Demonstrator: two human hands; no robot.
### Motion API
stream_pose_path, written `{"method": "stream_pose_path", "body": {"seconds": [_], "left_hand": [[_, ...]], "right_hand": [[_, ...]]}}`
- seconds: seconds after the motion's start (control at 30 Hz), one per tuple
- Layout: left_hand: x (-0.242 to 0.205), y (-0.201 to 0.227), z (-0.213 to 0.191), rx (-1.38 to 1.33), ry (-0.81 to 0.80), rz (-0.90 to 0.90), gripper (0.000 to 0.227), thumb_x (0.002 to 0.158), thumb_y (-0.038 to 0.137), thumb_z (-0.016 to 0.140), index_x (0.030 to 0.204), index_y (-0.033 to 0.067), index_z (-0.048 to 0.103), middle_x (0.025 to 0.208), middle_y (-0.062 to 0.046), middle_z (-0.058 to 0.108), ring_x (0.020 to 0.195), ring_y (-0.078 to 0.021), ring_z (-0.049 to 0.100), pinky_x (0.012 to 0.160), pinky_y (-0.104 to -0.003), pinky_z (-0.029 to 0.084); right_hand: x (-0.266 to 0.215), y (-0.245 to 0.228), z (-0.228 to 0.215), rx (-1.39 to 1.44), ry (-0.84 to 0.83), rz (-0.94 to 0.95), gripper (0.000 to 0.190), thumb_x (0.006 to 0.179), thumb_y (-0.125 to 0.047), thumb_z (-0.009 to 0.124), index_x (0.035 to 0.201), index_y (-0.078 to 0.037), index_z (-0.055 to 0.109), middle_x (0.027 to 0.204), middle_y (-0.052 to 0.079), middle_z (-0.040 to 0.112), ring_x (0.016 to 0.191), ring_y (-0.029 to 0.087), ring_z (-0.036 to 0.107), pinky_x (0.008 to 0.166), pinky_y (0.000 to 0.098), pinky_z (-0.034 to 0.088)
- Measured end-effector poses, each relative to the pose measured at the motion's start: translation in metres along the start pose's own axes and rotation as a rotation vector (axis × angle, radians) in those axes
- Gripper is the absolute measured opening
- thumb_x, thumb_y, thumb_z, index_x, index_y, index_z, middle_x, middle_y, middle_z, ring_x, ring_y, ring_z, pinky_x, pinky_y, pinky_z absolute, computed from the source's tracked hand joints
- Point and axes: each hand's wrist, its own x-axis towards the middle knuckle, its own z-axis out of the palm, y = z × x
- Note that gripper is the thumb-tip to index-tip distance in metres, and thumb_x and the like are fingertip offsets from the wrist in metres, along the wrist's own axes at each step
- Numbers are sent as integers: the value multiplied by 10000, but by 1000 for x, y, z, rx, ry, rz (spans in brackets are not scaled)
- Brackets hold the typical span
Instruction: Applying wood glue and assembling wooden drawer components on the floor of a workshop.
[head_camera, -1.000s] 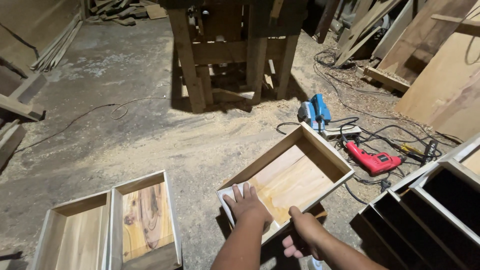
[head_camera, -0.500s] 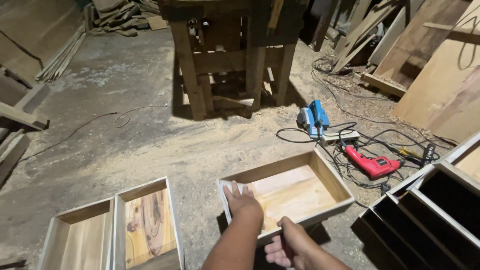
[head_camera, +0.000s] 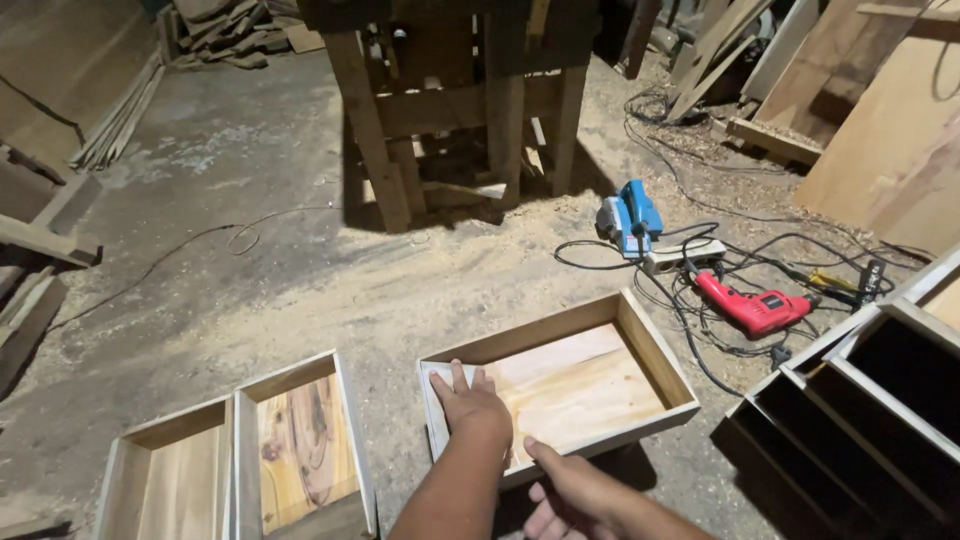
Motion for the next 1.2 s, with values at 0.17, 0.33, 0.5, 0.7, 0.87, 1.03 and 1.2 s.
{"method": "stream_pose_path", "body": {"seconds": [0.17, 0.33, 0.5, 0.7, 0.87, 1.03, 1.2], "left_hand": [[8, 3, 1, 35, -13, 4, 1219, 726, 483, 891, 1651, 76, 209, 1753, -95, 13, 1572, -518, -99, 1122, -853, 18], [5, 7, -6, 123, -18, 37, 1073, 749, 510, 868, 1597, 69, 382, 1742, -148, 76, 1565, -549, -40, 1121, -855, 86], [9, 10, -6, 147, -10, 28, 1094, 766, 584, 866, 1597, 66, 377, 1736, -148, 101, 1571, -528, 13, 1130, -841, 78], [10, 4, -6, 124, -34, 23, 1164, 676, 577, 895, 1607, 113, 372, 1746, -82, 89, 1582, -495, -17, 1151, -829, 58], [24, -4, 4, 110, -42, 42, 1118, 787, 581, 788, 1650, 129, 239, 1756, -46, 9, 1582, -483, -70, 1160, -813, 68], [19, -13, 1, 105, -43, 56, 1164, 799, 661, 737, 1673, 157, 157, 1759, -36, -10, 1587, -454, -86, 1173, -795, 55], [1, -20, -7, 184, -46, 125, 1166, 833, 802, 581, 1667, 107, 154, 1755, -88, 2, 1581, -459, -95, 1188, -782, 9]], "right_hand": [[-31, -18, -44, -335, -97, 21, 516, 1058, -499, 596, 933, -4, 665, 683, 86, 706, 420, 124, 567, 331, 208, 389], [-42, -25, -73, -607, -130, 12, 310, 1022, -323, 768, 865, -59, 722, 700, 37, 740, 474, 97, 629, 470, 201, 528], [-43, -42, -68, -332, -340, -291, 70, 936, -14, 727, 967, 36, 765, 772, 143, 744, 573, 153, 642, 568, 243, 530], [17, -77, -23, -545, 305, -480, 50, 899, -96, 754, 866, -65, 776, 792, 54, 784, 790, 124, 805, 651, 229, 600], [57, -83, 6, -890, 416, -448, 121, 774, -132, 735, 799, -13, 733, 807, 153, 728, 754, 264, 705, 772, 341, 595], [65, -95, 22, -935, 496, -228, 345, 786, -141, 766, 1051, 77, 731, 1029, 236, 748, 928, 317, 759, 839, 379, 609], [73, -99, 14, -918, 507, -221, 248, 833, -278, 836, 814, -42, 760, 774, 93, 730, 673, 169, 694, 690, 272, 587]]}}
